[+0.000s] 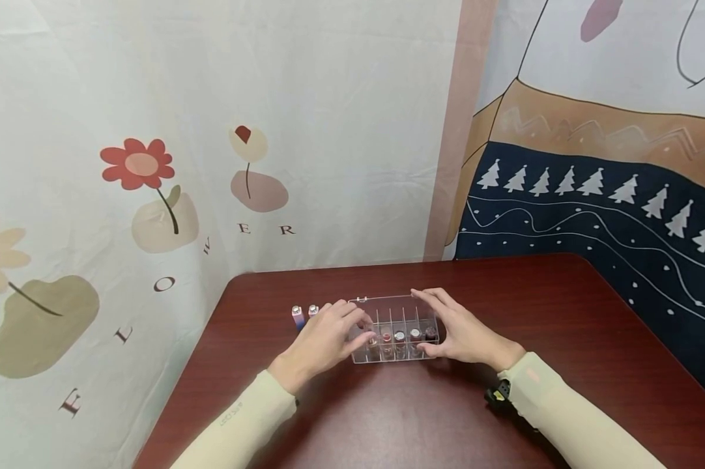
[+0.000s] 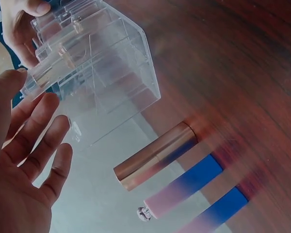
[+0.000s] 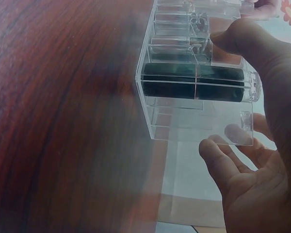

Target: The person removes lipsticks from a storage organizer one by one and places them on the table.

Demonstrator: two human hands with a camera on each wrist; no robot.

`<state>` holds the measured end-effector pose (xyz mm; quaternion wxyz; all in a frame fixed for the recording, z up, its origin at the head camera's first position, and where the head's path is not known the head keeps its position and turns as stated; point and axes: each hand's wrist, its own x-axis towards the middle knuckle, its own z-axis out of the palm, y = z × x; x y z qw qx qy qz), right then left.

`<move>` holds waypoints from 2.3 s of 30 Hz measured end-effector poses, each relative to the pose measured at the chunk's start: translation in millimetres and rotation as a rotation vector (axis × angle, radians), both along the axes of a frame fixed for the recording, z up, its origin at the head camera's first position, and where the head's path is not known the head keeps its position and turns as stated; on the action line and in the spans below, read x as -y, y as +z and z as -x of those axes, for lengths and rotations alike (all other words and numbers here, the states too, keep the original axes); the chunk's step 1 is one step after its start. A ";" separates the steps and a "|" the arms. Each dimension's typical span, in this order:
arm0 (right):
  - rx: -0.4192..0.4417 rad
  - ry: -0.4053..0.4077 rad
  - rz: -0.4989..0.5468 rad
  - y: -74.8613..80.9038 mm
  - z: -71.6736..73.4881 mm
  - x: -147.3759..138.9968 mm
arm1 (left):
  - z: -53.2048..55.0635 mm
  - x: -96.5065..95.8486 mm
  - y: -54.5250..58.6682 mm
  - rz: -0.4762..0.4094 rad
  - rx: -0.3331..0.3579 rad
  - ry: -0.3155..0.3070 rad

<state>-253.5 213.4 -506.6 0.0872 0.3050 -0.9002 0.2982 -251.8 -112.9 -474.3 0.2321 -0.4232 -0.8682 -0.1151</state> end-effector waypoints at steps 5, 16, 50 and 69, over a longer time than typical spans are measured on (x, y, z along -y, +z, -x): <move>0.008 0.002 -0.001 -0.4 -0.3 0.4 | -0.3 2.8 3.2 -0.025 -0.014 0.001; -0.006 0.010 -0.004 -0.5 -1.2 -0.2 | -2.3 12.4 11.4 -0.075 -0.065 0.022; -0.004 0.006 0.004 0.3 -2.2 -1.0 | -6.7 57.0 23.3 -0.167 -0.001 0.099; -0.027 0.015 0.007 -3.2 -0.3 -2.0 | -0.8 86.4 9.0 -0.179 -0.010 0.152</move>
